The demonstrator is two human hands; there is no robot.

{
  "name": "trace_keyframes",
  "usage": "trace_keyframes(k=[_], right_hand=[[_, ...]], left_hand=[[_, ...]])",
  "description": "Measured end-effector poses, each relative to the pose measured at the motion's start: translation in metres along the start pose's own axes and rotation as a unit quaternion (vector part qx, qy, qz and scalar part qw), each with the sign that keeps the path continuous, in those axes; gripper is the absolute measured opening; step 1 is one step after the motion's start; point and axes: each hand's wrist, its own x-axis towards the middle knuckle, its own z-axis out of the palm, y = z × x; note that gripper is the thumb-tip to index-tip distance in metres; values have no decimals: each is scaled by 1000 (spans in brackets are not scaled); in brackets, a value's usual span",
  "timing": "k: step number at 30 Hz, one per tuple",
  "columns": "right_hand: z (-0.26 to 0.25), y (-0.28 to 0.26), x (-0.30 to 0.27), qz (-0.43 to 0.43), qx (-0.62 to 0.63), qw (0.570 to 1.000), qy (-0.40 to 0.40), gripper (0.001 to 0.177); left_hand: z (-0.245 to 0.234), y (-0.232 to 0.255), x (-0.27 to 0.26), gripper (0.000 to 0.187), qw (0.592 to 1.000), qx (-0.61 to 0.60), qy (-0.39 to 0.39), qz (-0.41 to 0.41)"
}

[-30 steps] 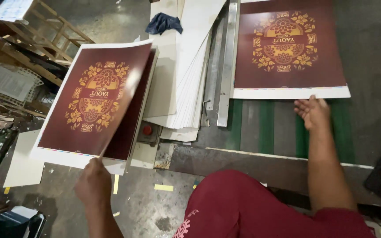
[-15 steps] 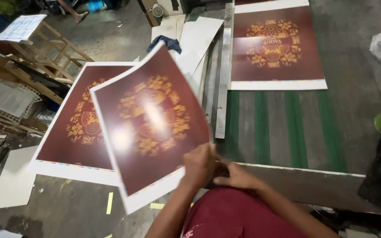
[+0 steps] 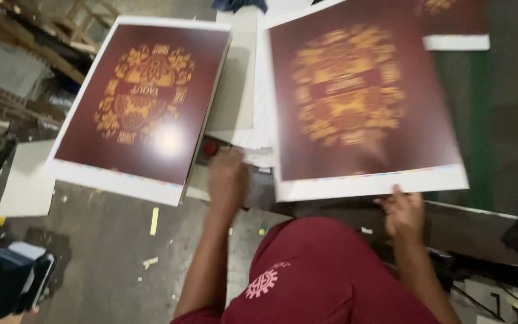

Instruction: The person repeatedly picks up large maroon printed sheets with gold designs from a pile on the left and places them onto a stack on the right. The person handles the sheets by hand, moving them one by one in a continuous loop.

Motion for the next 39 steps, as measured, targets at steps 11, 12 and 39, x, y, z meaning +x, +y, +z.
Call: trace_keyframes(k=[11, 12, 39], right_hand=[[-65, -70, -29, -70, -42, 988, 128, 37], [-74, -69, -29, -73, -33, 992, 95, 35], [20, -35, 88, 54, -179, 982, 28, 48]], left_hand=[[-73, -108, -66, 93, 896, 303, -197, -258], [-78, -107, -66, 92, 886, 308, -230, -261], [-142, -44, -24, 7, 977, 133, 24, -162]])
